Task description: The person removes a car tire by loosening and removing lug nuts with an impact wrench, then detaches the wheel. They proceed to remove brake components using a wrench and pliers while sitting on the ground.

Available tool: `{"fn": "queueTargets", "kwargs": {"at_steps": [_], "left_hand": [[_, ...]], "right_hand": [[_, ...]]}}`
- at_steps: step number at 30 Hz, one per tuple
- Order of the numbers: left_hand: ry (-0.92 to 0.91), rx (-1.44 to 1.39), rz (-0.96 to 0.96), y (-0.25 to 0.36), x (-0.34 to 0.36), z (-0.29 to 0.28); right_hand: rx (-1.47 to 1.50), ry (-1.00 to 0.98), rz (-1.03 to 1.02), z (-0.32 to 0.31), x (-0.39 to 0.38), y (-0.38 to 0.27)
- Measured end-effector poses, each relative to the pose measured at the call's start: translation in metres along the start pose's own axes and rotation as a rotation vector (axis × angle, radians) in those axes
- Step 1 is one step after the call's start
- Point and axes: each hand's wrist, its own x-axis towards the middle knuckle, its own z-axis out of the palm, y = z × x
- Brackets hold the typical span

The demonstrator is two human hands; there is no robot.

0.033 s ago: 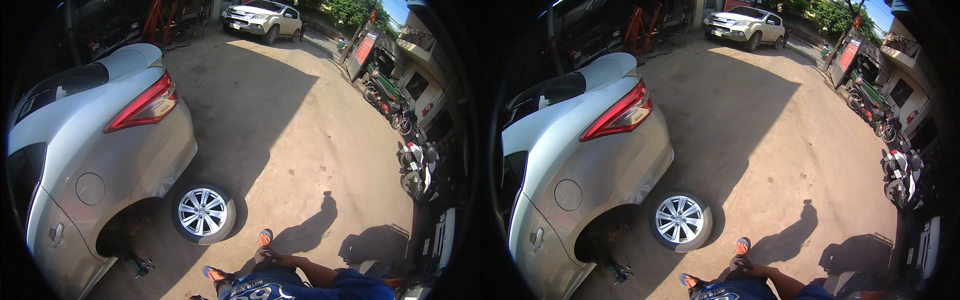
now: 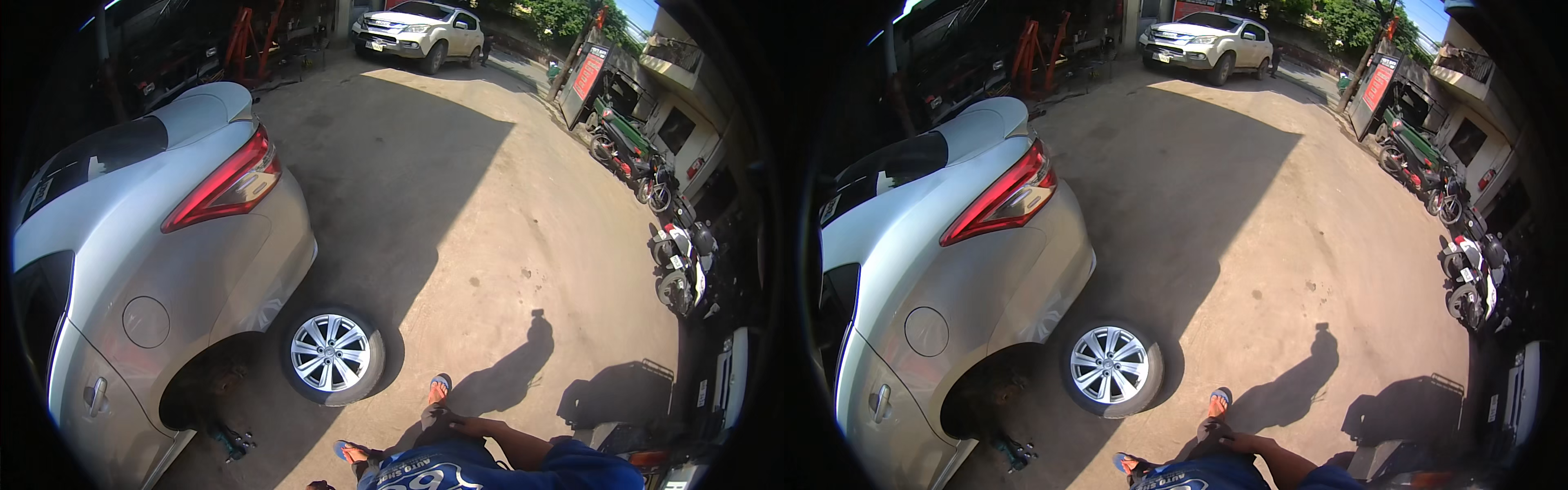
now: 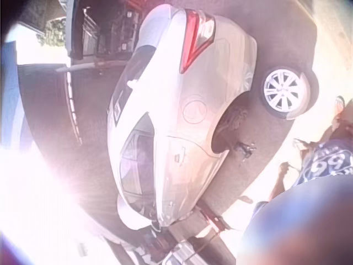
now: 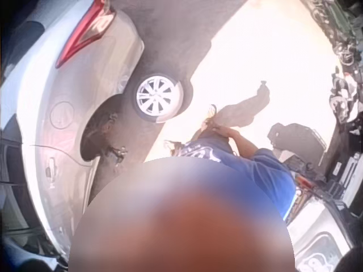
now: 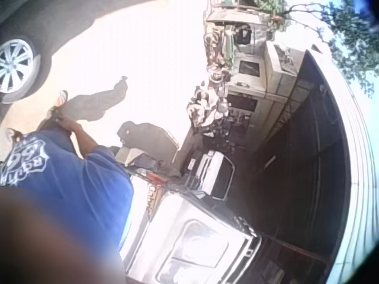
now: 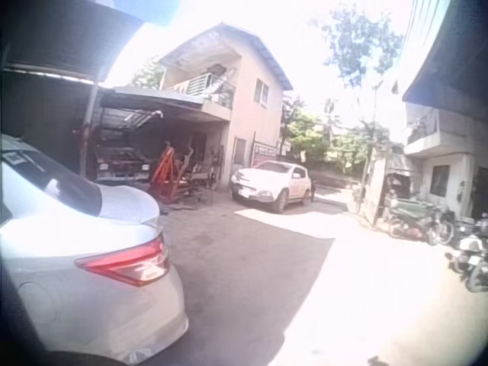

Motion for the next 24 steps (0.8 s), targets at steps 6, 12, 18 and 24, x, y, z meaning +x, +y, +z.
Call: {"fn": "queueTargets", "kwargs": {"at_steps": [6,12,18,24], "left_hand": [[0.171,-0.019,0.107,0.13,0.042,0.024],[-0.167,0.227,-0.106,0.298,0.033,0.127],[-0.087,0.426,0.112,0.398,0.051,0.15],[-0.043,0.204,-0.105,0.465,0.111,0.154]], "right_hand": [[0.417,0.068,0.175,-0.08,-0.008,0.089],[0.31,0.12,0.277,-0.223,-0.032,0.164],[0.26,0.231,0.177,-0.387,0.03,0.131],[0.173,0.211,0.07,-0.52,0.109,0.032]]}}
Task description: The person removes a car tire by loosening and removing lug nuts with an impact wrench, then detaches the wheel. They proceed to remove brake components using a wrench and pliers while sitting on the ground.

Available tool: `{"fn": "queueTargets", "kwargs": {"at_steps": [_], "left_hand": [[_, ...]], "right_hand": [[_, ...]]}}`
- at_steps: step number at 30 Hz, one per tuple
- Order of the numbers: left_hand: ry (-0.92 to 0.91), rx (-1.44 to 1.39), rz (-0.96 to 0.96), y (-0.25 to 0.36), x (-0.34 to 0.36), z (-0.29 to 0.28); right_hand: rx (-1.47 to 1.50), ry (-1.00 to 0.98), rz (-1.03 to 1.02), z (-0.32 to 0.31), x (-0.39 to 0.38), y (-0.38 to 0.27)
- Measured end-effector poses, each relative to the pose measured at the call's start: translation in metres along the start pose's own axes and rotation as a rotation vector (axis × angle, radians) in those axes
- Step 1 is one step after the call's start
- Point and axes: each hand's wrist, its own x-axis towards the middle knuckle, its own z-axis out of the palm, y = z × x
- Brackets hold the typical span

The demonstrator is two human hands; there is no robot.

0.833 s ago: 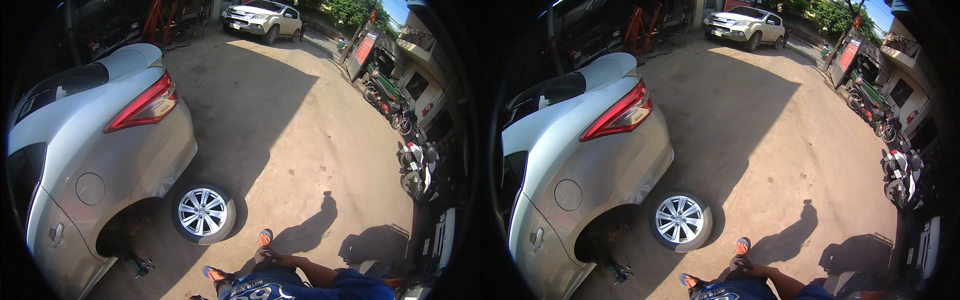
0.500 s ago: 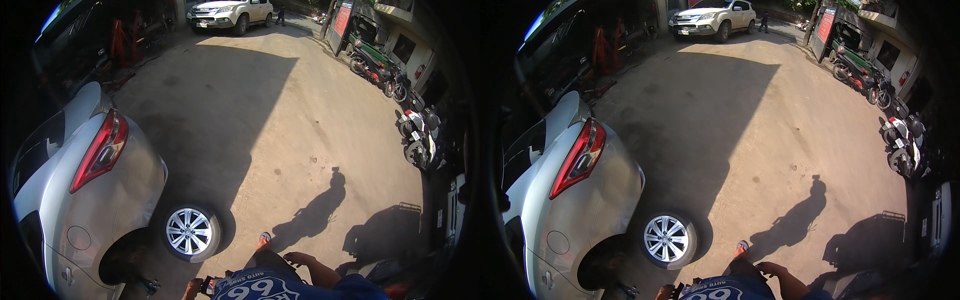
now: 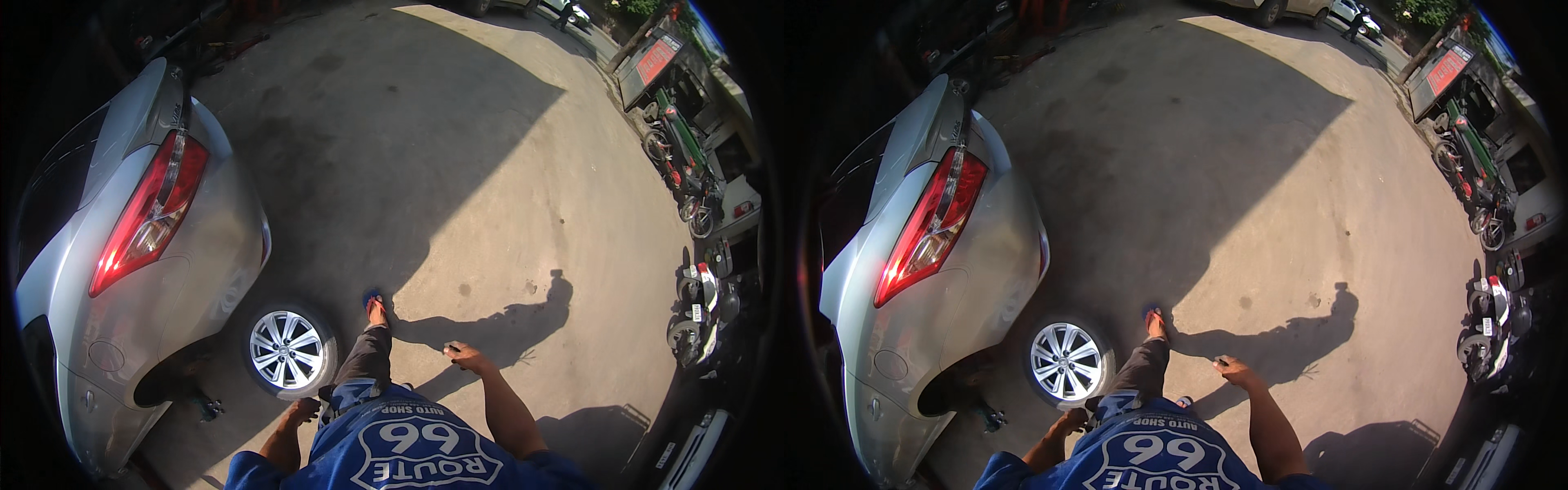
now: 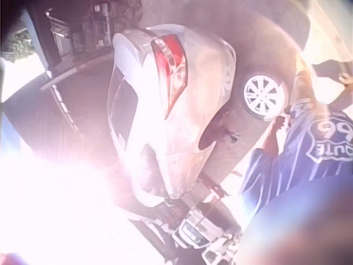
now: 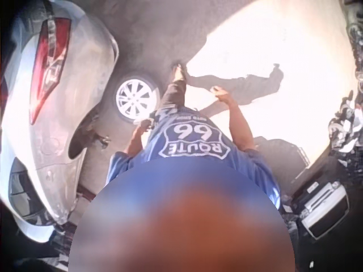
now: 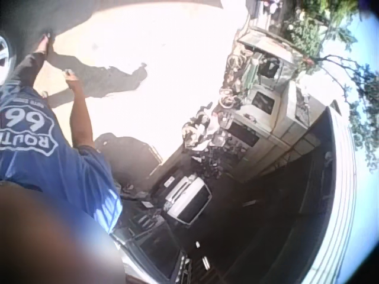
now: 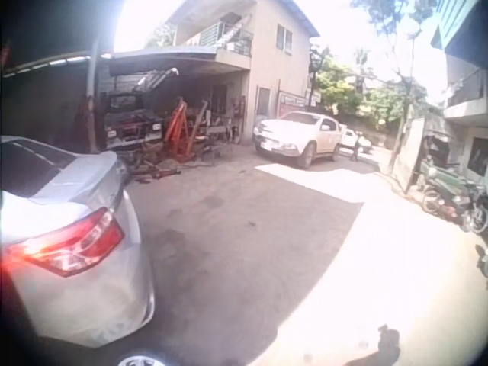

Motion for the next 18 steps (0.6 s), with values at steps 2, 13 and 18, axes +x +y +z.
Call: {"fn": "queueTargets", "kwargs": {"at_steps": [2,13,18], "left_hand": [[-0.011,0.158,-0.02,0.041,0.024,-0.014],[0.424,-0.001,0.396,0.332,0.144,-0.229],[0.64,0.226,0.313,0.44,0.164,-0.291]], "right_hand": [[0.081,-0.038,0.054,-0.032,0.007,-0.028],[0.128,-0.217,0.4,-0.156,0.132,-0.128],[0.164,-0.29,0.282,-0.265,0.251,-0.224]]}}
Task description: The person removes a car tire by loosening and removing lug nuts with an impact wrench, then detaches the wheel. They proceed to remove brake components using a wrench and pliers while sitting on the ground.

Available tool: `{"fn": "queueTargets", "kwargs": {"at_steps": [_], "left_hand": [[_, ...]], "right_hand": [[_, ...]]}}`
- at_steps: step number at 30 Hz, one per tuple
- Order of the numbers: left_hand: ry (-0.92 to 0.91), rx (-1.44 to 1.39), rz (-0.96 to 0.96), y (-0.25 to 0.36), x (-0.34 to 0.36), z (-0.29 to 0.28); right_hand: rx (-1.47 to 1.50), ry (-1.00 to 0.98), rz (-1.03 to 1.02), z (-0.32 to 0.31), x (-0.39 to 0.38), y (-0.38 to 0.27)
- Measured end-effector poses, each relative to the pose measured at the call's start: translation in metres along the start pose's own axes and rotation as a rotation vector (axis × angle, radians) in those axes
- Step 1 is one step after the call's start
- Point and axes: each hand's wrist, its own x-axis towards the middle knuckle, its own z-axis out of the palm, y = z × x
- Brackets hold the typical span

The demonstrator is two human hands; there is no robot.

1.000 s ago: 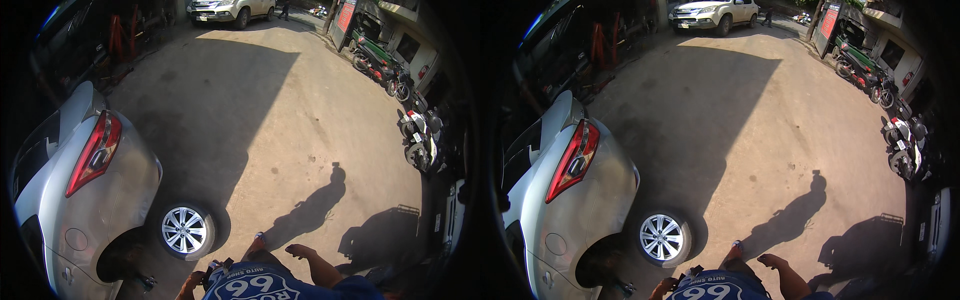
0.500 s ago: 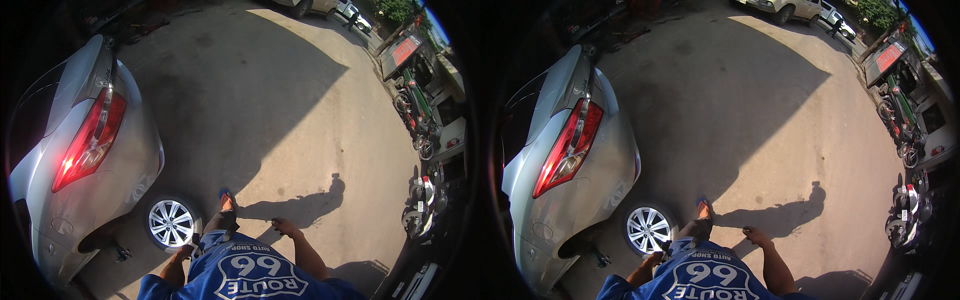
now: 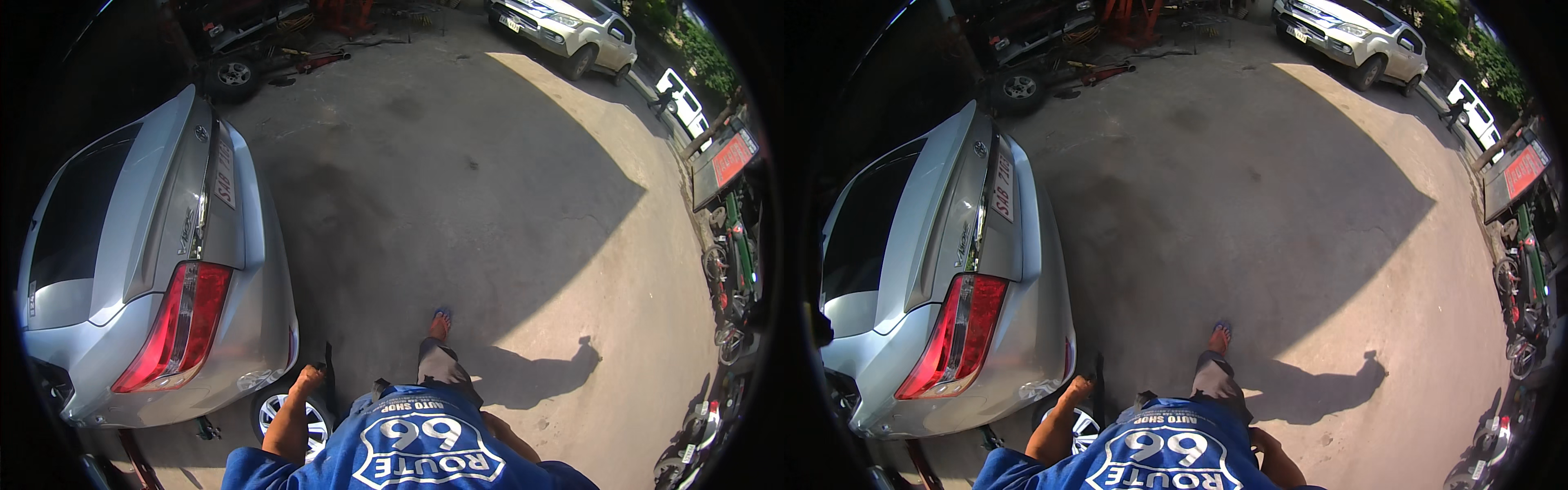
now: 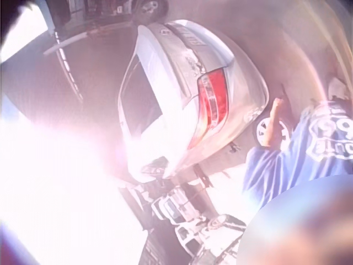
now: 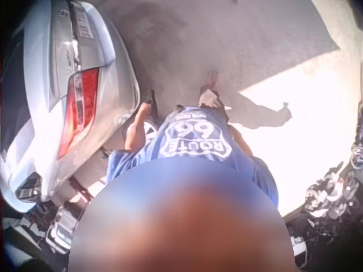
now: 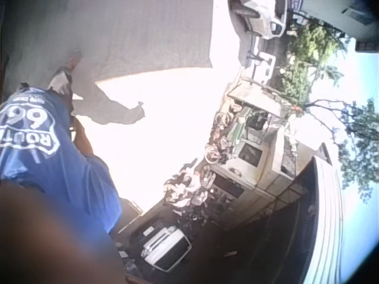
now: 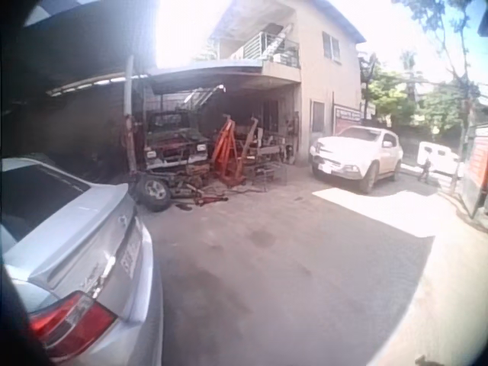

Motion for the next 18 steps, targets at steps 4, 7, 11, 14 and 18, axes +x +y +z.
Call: {"fn": "queueTargets", "kwargs": {"at_steps": [4,7,11,14,18], "left_hand": [[-0.422,-0.464,-0.384,0.074,0.025,-0.032],[-0.336,-0.592,-0.466,0.112,0.047,-0.033],[-0.31,-0.656,-0.318,0.128,0.083,-0.003],[-0.388,-0.809,-0.548,0.139,0.136,0.0],[-0.531,-0.772,-0.577,0.147,0.243,-0.075]], "right_hand": [[-0.32,0.019,0.069,-0.118,0.025,-0.182],[-0.44,0.161,0.003,-0.211,0.021,-0.35],[-0.58,0.291,-0.136,-0.269,0.032,-0.583],[-0.61,0.35,-0.323,-0.258,0.045,-0.731],[-0.491,0.25,-0.488,-0.214,0.049,-0.85]]}}
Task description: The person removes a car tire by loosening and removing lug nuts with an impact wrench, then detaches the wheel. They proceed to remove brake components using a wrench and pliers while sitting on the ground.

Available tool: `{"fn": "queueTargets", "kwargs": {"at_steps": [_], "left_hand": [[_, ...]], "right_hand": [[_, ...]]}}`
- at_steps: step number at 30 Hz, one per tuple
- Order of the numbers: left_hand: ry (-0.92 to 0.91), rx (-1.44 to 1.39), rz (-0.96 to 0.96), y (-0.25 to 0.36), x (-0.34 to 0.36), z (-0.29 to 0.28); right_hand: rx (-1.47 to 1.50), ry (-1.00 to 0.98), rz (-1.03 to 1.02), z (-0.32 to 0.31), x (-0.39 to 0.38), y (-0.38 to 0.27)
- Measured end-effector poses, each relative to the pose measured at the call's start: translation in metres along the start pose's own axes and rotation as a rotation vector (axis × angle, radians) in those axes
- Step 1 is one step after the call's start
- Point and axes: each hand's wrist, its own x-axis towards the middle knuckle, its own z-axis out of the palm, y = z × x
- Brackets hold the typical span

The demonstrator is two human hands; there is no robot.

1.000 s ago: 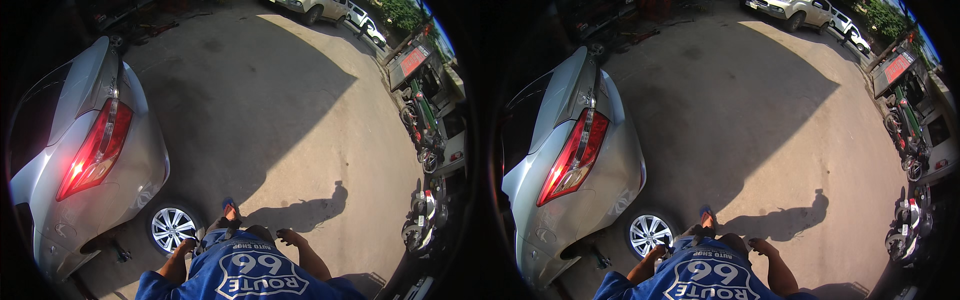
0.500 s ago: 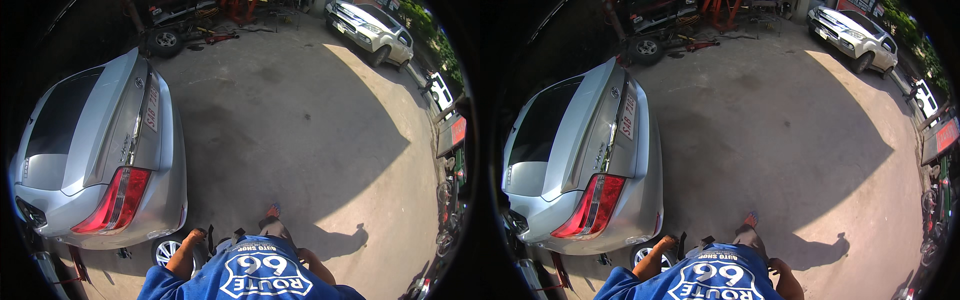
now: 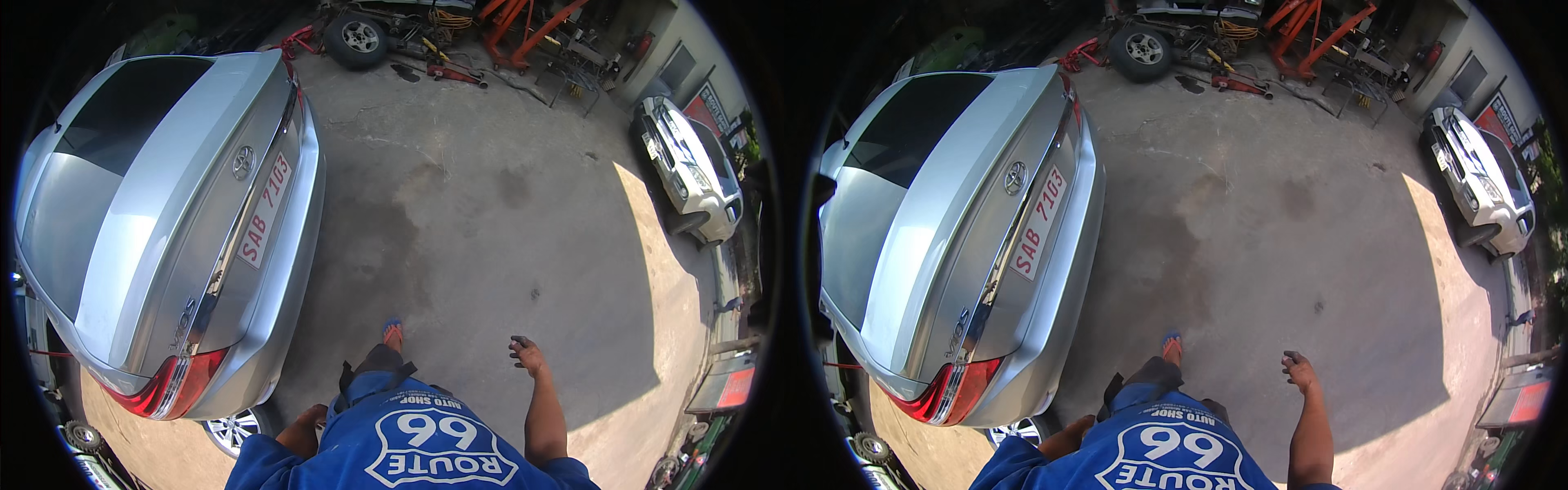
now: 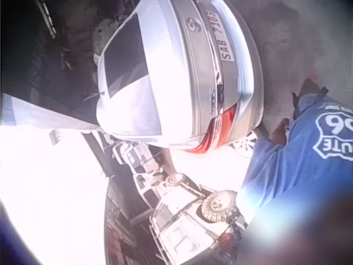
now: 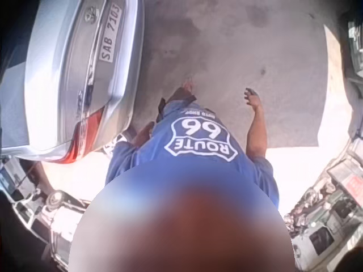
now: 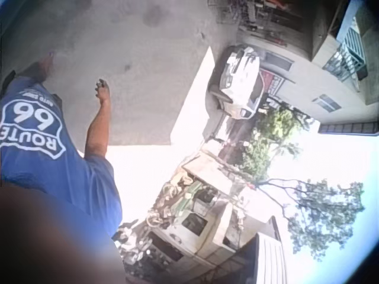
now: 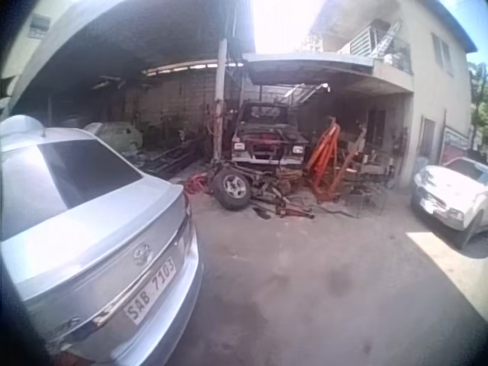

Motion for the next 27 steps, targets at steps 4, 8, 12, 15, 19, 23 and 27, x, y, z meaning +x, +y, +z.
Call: {"fn": "queueTargets", "kwargs": {"at_steps": [4,8,12,15,19,23,27], "left_hand": [[0.074,-0.131,0.099,0.132,-0.003,-0.097],[0.339,-0.1,0.257,0.296,0.008,-0.216],[0.479,-0.214,0.354,0.428,0.017,-0.308],[0.514,-0.239,0.27,0.495,0.021,-0.341],[0.361,-0.295,0.147,0.552,0.015,-0.339],[0.317,-0.064,-0.042,0.602,0.0,-0.339],[0.321,-0.047,-0.063,0.638,0.019,-0.365]], "right_hand": [[-0.04,-0.201,0.176,0.02,0.045,-0.04],[-0.033,-0.349,0.481,0.03,0.106,-0.024],[-0.109,-0.559,0.662,0.013,0.189,-0.034],[-0.044,-0.598,0.662,-0.034,0.265,-0.095],[-0.281,-0.493,0.604,-0.11,0.402,-0.272],[-0.387,-0.384,0.275,-0.152,0.543,-0.505],[-0.442,-0.209,-0.044,-0.129,0.642,-0.721]]}}
